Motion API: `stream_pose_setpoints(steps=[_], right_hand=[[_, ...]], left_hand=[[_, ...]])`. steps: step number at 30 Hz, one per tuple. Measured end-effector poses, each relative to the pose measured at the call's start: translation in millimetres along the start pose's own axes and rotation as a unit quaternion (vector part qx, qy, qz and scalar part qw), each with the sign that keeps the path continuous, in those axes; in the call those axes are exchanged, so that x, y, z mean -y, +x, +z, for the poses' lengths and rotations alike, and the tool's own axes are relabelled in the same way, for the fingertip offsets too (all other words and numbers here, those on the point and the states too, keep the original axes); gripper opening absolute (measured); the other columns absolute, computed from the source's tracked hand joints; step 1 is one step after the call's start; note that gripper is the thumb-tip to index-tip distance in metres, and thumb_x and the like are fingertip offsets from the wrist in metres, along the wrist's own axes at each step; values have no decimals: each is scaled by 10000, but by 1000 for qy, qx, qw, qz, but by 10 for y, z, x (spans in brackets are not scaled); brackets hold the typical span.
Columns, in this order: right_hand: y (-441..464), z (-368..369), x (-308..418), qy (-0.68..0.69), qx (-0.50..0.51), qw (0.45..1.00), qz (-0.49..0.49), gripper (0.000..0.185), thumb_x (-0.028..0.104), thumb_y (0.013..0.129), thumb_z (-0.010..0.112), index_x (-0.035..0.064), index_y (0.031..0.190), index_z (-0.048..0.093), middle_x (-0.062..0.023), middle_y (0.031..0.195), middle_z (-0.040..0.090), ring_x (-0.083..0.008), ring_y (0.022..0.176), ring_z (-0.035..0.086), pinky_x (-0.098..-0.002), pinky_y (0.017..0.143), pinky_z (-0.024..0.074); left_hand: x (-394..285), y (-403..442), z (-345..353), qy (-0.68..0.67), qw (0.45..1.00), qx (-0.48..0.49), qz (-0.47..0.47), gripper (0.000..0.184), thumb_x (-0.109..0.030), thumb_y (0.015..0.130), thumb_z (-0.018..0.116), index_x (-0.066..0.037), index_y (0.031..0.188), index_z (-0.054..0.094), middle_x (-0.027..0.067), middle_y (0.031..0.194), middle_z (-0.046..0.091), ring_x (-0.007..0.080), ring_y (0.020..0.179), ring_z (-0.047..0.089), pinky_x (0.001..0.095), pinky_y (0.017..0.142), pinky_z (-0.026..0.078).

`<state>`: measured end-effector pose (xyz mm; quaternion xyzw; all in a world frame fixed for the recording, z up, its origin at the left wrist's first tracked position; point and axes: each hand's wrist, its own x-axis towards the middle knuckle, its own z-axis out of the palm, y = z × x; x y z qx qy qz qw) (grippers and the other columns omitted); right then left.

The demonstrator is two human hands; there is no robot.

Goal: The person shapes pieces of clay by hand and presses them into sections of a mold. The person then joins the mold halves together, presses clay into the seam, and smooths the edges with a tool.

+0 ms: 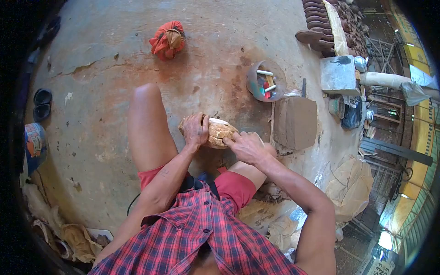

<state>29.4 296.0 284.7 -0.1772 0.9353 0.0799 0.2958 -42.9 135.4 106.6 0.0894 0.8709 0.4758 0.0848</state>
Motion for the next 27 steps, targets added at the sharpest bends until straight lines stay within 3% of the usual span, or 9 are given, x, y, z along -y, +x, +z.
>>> stream_pose_setpoints(steps=[5, 8, 10, 13, 14, 19, 21, 23, 27], right_hand=[[93, 13, 1, -41, 32, 999, -7, 349, 245, 930, 659, 147, 1264, 673, -104, 950, 722, -306, 822, 744, -448, 689, 589], [240, -5, -51, 13, 79, 996, -35, 227, 258, 936, 661, 119, 1110, 707, -127, 863, 751, -342, 764, 761, -485, 640, 590], [312, 38, -66, 1, 59, 996, -68, 156, 241, 862, 690, 101, 875, 757, -126, 709, 734, -318, 674, 759, -482, 562, 578], [359, 74, -57, -15, 62, 996, -57, 171, 250, 842, 709, 95, 788, 757, -142, 722, 744, -315, 692, 766, -473, 588, 590], [408, 19, -79, -8, 140, 989, -53, 287, 376, 958, 677, 97, 916, 734, -174, 800, 752, -375, 752, 768, -512, 633, 601], [391, 57, -118, 56, 144, 988, -27, 229, 346, 939, 689, 138, 990, 768, -179, 866, 762, -387, 825, 770, -520, 680, 614], [413, 46, -82, 70, 118, 991, 2, 154, 293, 863, 735, 149, 888, 783, -159, 835, 767, -360, 804, 775, -508, 678, 619], [407, -24, -106, 98, 143, 985, 5, 218, 326, 898, 724, 164, 1039, 764, -170, 852, 762, -398, 833, 768, -521, 693, 615], [160, 304, 3, 157, 25, 985, 67, 244, 307, 887, 733, 181, 1095, 725, -209, 793, 727, -447, 798, 740, -560, 689, 590]], left_hand=[[-8, -13, 6, 8, 1000, -1, 3, 288, -312, 985, 648, -47, 878, 685, 195, 921, 723, 388, 947, 671, 508, 915, 477], [-7, -12, -2, -2, 1000, -1, 6, 285, -306, 981, 647, -44, 876, 684, 197, 925, 724, 396, 945, 671, 511, 920, 476], [-4, -5, 4, -9, 1000, 1, 8, 280, -301, 980, 645, -44, 876, 684, 198, 928, 725, 398, 948, 670, 512, 923, 476], [3, 2, -6, -16, 1000, -3, 14, 268, -290, 976, 640, -44, 880, 684, 199, 934, 728, 401, 956, 668, 517, 929, 473], [12, 10, 5, -18, 1000, -2, 14, 267, -290, 975, 641, -44, 882, 683, 199, 934, 728, 400, 956, 668, 518, 926, 473], [38, 2, 18, 7, 1000, 26, 13, 308, -325, 991, 606, -45, 895, 691, 215, 956, 729, 408, 958, 660, 523, 915, 469], [61, 1, 18, 2, 999, 27, 19, 324, -340, 994, 594, -45, 910, 698, 224, 964, 728, 414, 961, 662, 524, 906, 474], [88, 2, 37, -2, 999, 29, 13, 319, -339, 990, 601, -44, 924, 703, 225, 962, 729, 414, 965, 665, 526, 892, 480], [41, -14, -3, 0, 1000, 17, 17, 306, -331, 979, 613, -52, 902, 712, 217, 955, 731, 408, 949, 674, 516, 886, 488]])
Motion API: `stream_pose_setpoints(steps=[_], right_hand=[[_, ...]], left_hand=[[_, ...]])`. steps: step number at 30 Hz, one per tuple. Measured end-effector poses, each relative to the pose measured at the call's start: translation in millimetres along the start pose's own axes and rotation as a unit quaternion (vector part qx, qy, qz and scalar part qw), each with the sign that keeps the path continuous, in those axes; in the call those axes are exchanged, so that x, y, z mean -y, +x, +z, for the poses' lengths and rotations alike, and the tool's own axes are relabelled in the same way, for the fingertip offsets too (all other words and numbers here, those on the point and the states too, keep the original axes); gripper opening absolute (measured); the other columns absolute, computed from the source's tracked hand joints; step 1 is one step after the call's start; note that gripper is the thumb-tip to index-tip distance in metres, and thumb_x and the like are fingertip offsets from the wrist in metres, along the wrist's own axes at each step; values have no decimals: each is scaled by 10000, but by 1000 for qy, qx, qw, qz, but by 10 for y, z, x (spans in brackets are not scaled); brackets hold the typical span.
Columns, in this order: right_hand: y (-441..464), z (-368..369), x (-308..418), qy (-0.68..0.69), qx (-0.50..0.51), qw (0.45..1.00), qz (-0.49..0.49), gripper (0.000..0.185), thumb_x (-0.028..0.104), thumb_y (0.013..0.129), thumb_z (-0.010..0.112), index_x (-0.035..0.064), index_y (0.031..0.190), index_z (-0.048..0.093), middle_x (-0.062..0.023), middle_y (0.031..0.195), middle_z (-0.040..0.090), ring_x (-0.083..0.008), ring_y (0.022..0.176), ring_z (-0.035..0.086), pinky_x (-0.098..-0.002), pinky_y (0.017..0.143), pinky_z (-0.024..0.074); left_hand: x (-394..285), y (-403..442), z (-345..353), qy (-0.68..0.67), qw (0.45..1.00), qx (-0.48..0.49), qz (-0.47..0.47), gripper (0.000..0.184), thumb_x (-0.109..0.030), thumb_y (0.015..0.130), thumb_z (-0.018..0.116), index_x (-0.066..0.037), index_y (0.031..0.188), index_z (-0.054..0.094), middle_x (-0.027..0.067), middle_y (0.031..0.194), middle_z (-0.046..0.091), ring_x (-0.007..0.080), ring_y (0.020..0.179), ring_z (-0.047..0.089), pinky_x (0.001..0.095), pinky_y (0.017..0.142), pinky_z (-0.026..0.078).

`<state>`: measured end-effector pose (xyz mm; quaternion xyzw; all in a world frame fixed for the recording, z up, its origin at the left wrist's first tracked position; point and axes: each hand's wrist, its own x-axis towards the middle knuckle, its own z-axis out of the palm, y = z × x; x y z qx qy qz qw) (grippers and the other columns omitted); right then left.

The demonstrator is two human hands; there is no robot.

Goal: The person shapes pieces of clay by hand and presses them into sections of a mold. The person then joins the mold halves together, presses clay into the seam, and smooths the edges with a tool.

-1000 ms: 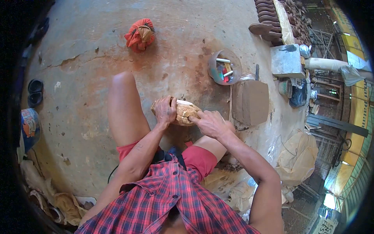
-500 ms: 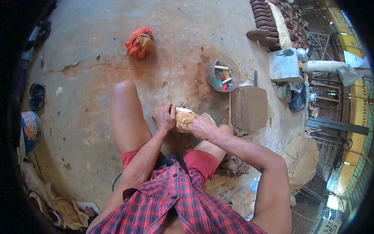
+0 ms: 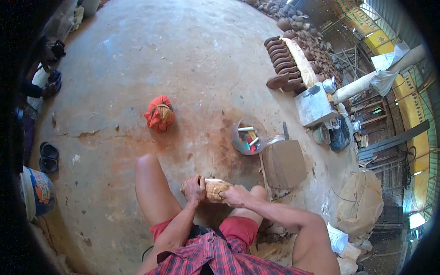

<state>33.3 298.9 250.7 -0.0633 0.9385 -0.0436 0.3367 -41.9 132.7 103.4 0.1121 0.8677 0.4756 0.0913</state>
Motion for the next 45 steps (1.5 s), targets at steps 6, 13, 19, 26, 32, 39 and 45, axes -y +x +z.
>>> stream_pose_setpoints(steps=[6, 13, 19, 26, 32, 39, 45], right_hand=[[-15, -18, -19, 48, -26, 998, -15, 217, 322, 919, 681, 163, 1063, 710, -221, 792, 717, -456, 771, 725, -574, 654, 568], [86, -132, -39, -79, 50, 994, -64, 242, 347, 923, 678, 160, 1072, 716, -165, 874, 762, -372, 793, 769, -528, 622, 600], [113, 119, -84, -71, 9, 996, -43, 193, 277, 901, 665, 159, 1044, 720, -152, 863, 757, -387, 798, 764, -539, 629, 597], [87, -47, -92, -39, 20, 997, -64, 222, 253, 855, 684, 140, 1043, 721, -179, 836, 740, -401, 792, 755, -530, 640, 592], [117, -113, 7, -58, 56, 996, -45, 237, 260, 870, 698, 122, 1062, 719, -185, 860, 748, -402, 802, 757, -529, 657, 598], [57, 73, 64, 46, 10, 999, 14, 237, 227, 871, 700, 73, 1050, 723, -220, 948, 754, -418, 904, 755, -551, 701, 602], [53, 102, 28, 44, -17, 999, -11, 221, 225, 850, 707, 81, 1015, 740, -200, 911, 759, -417, 872, 757, -544, 671, 601]], left_hand=[[19, -12, 54, -11, 1000, -4, -2, 290, -332, 960, 635, -63, 915, 735, 201, 950, 737, 403, 926, 681, 515, 894, 489], [87, -2, 92, -5, 1000, -1, -11, 304, -354, 969, 630, -72, 945, 742, 210, 944, 736, 402, 937, 688, 525, 913, 491], [89, -7, 114, 13, 1000, 9, -18, 297, -343, 979, 622, -69, 946, 732, 198, 946, 737, 399, 948, 684, 522, 927, 484], [129, 6, 126, -9, 1000, 20, -1, 305, -350, 985, 610, -70, 958, 728, 198, 972, 736, 395, 970, 681, 512, 931, 481], [10, -28, 53, 19, 999, 27, -21, 298, -345, 981, 608, -75, 947, 731, 201, 938, 734, 400, 934, 683, 517, 895, 483], [38, 17, 61, 10, 1000, 24, -10, 302, -343, 985, 606, -72, 934, 731, 194, 931, 736, 403, 924, 681, 517, 884, 485], [60, 3, 58, 8, 1000, 17, -8, 301, -336, 987, 607, -69, 925, 729, 190, 955, 737, 402, 930, 680, 513, 888, 488]])
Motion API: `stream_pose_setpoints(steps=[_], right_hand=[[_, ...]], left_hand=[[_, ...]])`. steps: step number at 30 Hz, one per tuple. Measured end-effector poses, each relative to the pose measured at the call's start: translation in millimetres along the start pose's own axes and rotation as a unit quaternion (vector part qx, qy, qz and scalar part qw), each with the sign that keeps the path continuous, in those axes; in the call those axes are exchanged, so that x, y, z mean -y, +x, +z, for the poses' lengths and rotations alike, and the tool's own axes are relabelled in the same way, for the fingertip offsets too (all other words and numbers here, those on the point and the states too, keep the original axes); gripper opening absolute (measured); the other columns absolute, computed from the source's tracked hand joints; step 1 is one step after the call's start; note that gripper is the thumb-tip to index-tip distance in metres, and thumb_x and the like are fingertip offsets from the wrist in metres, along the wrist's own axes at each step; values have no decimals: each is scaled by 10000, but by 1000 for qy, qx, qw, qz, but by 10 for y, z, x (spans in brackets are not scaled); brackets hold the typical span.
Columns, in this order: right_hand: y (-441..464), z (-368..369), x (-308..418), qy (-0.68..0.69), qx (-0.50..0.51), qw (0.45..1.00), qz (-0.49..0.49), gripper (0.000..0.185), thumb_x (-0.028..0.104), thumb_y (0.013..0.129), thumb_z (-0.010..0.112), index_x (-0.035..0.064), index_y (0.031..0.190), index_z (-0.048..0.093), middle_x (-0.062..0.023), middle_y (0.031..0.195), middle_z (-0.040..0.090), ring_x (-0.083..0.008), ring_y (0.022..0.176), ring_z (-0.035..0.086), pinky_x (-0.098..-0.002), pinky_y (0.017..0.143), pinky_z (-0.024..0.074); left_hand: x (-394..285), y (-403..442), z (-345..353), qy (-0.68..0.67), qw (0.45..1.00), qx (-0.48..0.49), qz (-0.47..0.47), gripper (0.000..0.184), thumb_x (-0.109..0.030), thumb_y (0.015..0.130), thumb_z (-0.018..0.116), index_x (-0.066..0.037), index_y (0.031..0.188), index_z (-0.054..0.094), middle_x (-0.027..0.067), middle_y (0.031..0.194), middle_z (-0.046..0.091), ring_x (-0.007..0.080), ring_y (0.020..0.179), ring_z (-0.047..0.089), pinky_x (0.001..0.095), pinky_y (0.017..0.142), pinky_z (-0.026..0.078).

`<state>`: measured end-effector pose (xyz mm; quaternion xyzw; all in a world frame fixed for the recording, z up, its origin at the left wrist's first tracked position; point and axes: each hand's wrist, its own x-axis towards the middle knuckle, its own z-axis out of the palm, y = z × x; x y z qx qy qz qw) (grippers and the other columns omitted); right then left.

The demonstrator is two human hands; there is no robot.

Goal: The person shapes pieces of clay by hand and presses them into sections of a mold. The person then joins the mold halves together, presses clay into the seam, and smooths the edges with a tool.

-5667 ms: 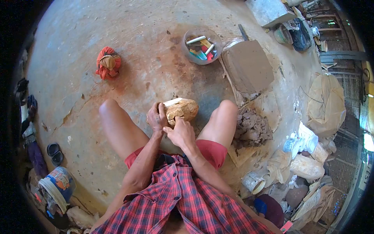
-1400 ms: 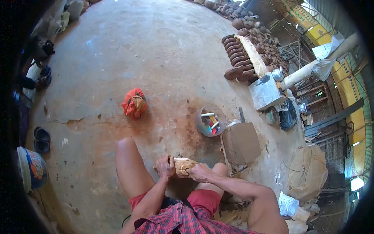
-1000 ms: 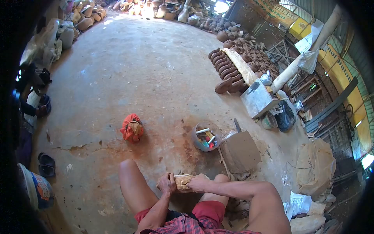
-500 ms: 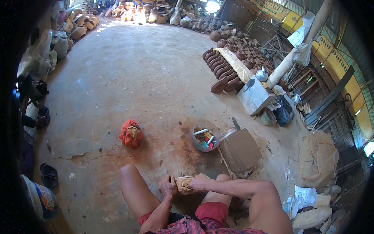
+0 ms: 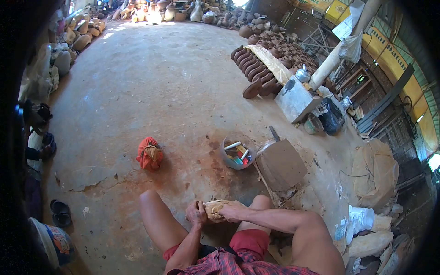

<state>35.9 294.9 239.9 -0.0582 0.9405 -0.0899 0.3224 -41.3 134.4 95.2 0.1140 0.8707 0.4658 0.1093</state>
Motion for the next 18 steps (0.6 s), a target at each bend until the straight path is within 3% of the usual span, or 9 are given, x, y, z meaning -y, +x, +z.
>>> stream_pose_setpoints(steps=[5, 7, 9, 11, 18], right_hand=[[54, -61, -20, -95, 5, 995, -25, 181, 245, 858, 691, 114, 966, 754, -169, 843, 754, -390, 785, 761, -529, 587, 589], [32, -144, -4, -103, -2, 994, -30, 163, 244, 863, 683, 132, 956, 758, -163, 833, 750, -390, 806, 763, -533, 626, 599], [-11, -47, -68, -11, -31, 999, -21, 172, 287, 836, 726, 179, 962, 770, -167, 835, 747, -384, 847, 763, -523, 714, 610], [-7, 52, -74, -24, -38, 999, -13, 201, 308, 824, 760, 198, 992, 776, -166, 852, 752, -378, 853, 763, -516, 722, 612], [-33, -139, 52, -15, -3, 999, 43, 251, 330, 849, 795, 142, 1010, 756, -217, 854, 750, -427, 833, 747, -536, 729, 596]], left_hand=[[-30, -2, 3, 8, 1000, 4, -24, 297, -339, 980, 612, -73, 926, 734, 184, 953, 737, 402, 928, 678, 512, 890, 491], [2, 9, 33, -6, 1000, -9, -17, 303, -350, 975, 617, -76, 935, 739, 188, 953, 735, 409, 925, 676, 518, 886, 495], [25, -12, 97, -18, 999, -43, -23, 309, -361, 969, 621, -80, 941, 745, 194, 955, 732, 416, 934, 674, 527, 880, 497], [58, 10, 78, -8, 1000, 2, -30, 306, -358, 969, 621, -79, 956, 745, 198, 968, 732, 419, 943, 673, 533, 881, 499], [17, 18, 40, -19, 999, -27, 17, 284, -323, 982, 613, -58, 939, 708, 207, 913, 706, 421, 905, 661, 521, 860, 475]])
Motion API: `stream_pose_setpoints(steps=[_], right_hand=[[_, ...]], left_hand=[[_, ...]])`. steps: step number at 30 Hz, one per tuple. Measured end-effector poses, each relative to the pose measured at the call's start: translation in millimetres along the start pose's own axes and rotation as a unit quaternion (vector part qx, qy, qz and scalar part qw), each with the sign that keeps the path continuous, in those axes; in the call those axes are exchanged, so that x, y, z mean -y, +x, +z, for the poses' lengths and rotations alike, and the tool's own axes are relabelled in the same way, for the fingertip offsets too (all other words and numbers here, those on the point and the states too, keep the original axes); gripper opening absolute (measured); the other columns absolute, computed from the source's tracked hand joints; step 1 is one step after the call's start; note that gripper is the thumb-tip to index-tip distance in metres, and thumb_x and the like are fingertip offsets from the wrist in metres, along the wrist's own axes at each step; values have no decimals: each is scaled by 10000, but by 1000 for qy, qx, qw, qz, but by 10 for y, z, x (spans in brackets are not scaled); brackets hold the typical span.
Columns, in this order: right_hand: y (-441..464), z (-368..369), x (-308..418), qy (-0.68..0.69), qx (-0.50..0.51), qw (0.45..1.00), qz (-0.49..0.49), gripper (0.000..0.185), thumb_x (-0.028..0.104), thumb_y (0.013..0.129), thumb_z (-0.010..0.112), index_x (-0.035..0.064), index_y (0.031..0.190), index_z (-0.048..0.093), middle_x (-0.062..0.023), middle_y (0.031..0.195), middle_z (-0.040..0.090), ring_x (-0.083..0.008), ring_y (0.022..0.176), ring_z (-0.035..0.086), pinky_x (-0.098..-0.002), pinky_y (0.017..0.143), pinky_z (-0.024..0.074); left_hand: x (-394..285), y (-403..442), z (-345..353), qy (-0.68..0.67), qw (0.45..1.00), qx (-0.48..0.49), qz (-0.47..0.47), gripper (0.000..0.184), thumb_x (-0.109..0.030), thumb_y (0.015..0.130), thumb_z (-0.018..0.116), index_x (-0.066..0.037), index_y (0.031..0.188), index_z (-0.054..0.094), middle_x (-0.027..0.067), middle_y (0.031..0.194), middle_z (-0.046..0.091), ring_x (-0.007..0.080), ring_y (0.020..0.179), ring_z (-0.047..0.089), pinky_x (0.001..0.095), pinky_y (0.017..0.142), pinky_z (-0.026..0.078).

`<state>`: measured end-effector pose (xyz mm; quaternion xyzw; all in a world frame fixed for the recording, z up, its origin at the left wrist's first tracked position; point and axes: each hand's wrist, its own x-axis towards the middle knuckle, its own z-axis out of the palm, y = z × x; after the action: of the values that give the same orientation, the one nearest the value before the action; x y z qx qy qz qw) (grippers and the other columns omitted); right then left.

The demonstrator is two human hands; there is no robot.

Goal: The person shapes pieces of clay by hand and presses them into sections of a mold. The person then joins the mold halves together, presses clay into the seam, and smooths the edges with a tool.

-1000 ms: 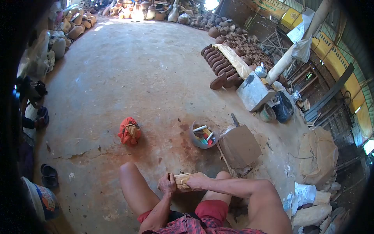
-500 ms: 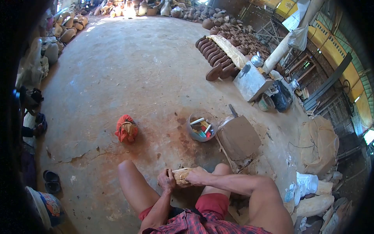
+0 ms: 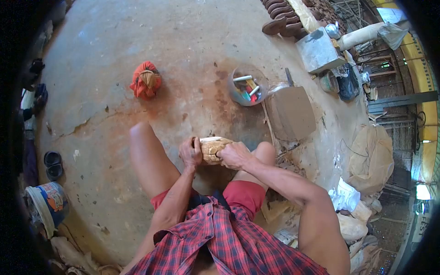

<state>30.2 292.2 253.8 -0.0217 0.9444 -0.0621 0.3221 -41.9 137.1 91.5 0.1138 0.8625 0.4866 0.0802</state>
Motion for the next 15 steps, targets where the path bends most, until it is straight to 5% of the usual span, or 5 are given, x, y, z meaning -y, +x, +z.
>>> stream_pose_setpoints(steps=[4, 7, 9, 12, 15], right_hand=[[-36, 125, 190, 99, 2, 993, 71, 337, 311, 851, 808, 64, 1073, 751, -235, 918, 761, -393, 883, 762, -520, 725, 606], [9, 222, 295, 225, -7, 964, 140, 489, 350, 841, 851, -15, 1119, 682, -211, 816, 755, -349, 725, 756, -481, 633, 596], [-6, 31, 451, 442, 79, 858, 250, 581, 366, 836, 880, -61, 1131, 619, -148, 703, 716, -237, 573, 700, -397, 518, 553], [58, 294, 634, 651, -55, 709, 265, 531, 336, 858, 888, -12, 1135, 598, -35, 637, 649, -101, 474, 570, -267, 419, 439], [149, 340, 776, 688, -112, 654, 296, 525, 320, 820, 915, -18, 1089, 617, -63, 647, 655, -106, 490, 584, -262, 436, 453]], left_hand=[[36, -2, 23, 2, 1000, -8, 3, 268, -316, 970, 624, -67, 945, 718, 196, 912, 714, 413, 907, 665, 511, 872, 479], [54, 0, 38, 8, 1000, -16, 1, 270, -317, 966, 629, -67, 939, 726, 186, 929, 725, 404, 906, 672, 501, 880, 488], [42, -28, 32, 10, 1000, -10, 0, 272, -316, 965, 628, -65, 934, 728, 183, 934, 729, 399, 903, 675, 497, 881, 492], [64, 29, 44, 11, 1000, -8, 5, 273, -314, 962, 628, -64, 925, 730, 176, 937, 734, 391, 897, 680, 493, 879, 497], [68, 20, 46, 22, 1000, -13, 7, 271, -311, 959, 626, -62, 915, 723, 174, 916, 727, 388, 887, 678, 493, 870, 496]])
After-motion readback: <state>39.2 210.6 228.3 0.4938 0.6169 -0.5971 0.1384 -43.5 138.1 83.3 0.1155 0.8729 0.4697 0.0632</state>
